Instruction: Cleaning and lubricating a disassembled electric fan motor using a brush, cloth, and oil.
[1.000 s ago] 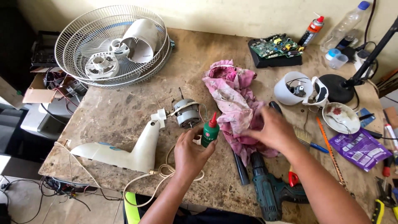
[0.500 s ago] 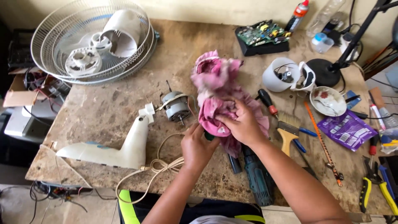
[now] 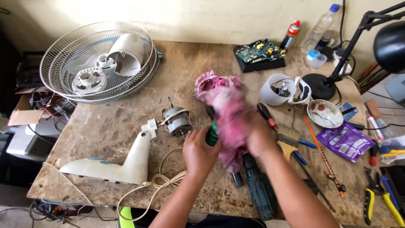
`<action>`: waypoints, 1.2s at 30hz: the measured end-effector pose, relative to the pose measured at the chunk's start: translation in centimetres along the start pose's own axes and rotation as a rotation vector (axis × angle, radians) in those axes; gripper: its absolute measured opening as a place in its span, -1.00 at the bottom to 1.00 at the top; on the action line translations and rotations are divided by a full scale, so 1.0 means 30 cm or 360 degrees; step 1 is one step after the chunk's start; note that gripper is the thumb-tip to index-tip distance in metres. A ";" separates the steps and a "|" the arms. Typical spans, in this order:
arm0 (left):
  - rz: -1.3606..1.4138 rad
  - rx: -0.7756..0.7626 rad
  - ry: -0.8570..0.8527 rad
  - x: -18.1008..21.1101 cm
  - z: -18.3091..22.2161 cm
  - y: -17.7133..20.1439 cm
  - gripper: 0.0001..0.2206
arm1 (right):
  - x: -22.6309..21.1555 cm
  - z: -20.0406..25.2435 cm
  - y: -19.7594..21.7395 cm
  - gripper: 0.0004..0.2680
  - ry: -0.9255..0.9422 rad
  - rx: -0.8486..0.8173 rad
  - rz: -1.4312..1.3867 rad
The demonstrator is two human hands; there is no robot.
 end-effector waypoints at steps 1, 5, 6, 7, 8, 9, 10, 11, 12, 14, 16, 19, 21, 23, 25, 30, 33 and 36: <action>-0.0165 0.0080 -0.0047 0.034 0.012 0.003 -0.57 | -0.012 0.038 -0.040 -0.73 -0.0017 -0.0296 0.0234; -0.0291 0.0250 -0.0235 0.126 0.016 0.007 -0.64 | 0.212 0.044 0.018 -0.78 -0.0022 0.0192 -0.0136; -0.0173 0.0229 -0.0177 0.122 0.004 0.013 -0.66 | 0.213 0.043 0.008 -0.81 -0.0036 0.0195 -0.0192; -0.0054 0.0212 -0.0115 0.119 -0.011 0.018 -0.68 | 0.212 0.040 -0.002 -0.84 -0.0047 0.0193 -0.0246; -0.0045 0.0218 -0.0120 0.103 -0.008 0.023 -0.68 | 0.168 0.033 0.013 -0.84 -0.0036 0.0197 -0.0242; 0.0074 0.0150 -0.0080 0.079 -0.010 0.017 -0.68 | 0.124 0.020 -0.008 -0.88 -0.0044 -0.0015 -0.0394; 0.0193 0.0083 -0.0040 0.054 -0.012 0.011 -0.68 | 0.076 0.013 -0.030 -0.91 -0.0051 -0.0230 -0.0544; 0.0196 0.0092 -0.0041 0.055 -0.012 0.027 -0.68 | 0.090 0.005 -0.010 -0.91 -0.0043 -0.0234 -0.0542; 0.0331 -0.0044 -0.0002 0.053 -0.012 0.021 -0.69 | 0.125 0.002 -0.010 -0.85 -0.0225 -0.0345 -0.0697; 0.0470 -0.0164 0.0030 0.050 -0.012 0.026 -0.70 | 0.189 -0.010 0.008 -0.78 -0.0394 -0.0466 -0.0847; 0.0566 -0.0314 0.0082 0.044 -0.028 0.019 -0.62 | 0.268 -0.036 0.028 -0.75 -0.0604 -0.0546 -0.0874; 0.0434 -0.0367 0.0096 0.072 -0.068 0.061 -0.52 | 0.141 -0.041 0.048 -0.64 -0.0623 -0.0525 0.0594; 0.0276 -0.0265 0.0108 0.026 -0.046 0.024 -0.51 | 0.161 -0.024 0.018 -0.74 -0.0428 -0.0437 0.0425; 0.0126 -0.0166 0.0110 -0.006 -0.034 -0.004 -0.51 | 0.174 0.007 0.000 -0.83 -0.0229 -0.0337 0.0253; -0.0006 -0.0142 0.0123 -0.032 -0.027 -0.032 -0.54 | 0.092 0.066 0.012 -0.86 0.0598 0.0013 0.0425; 0.0124 -0.0232 0.0153 -0.003 -0.062 0.000 -0.52 | 0.110 0.050 0.042 -0.71 0.0423 0.0137 -0.0178; 0.0288 -0.0271 0.0228 -0.004 -0.082 0.061 -0.54 | 0.126 -0.045 0.082 -0.60 -0.0274 0.0268 -0.1347; 0.0460 -0.0328 0.0312 0.000 -0.101 0.113 -0.56 | 0.151 -0.054 0.066 -0.61 -0.0566 0.0174 -0.1942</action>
Point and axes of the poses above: each hand's wrist, its own z-axis away from the middle knuckle, its own y-axis out of the back of the hand, x = y × z, the point moved 7 cm from there along -z, towards the middle knuckle, and after that the axes turned 13 degrees about -z, right-handed, at the moved point
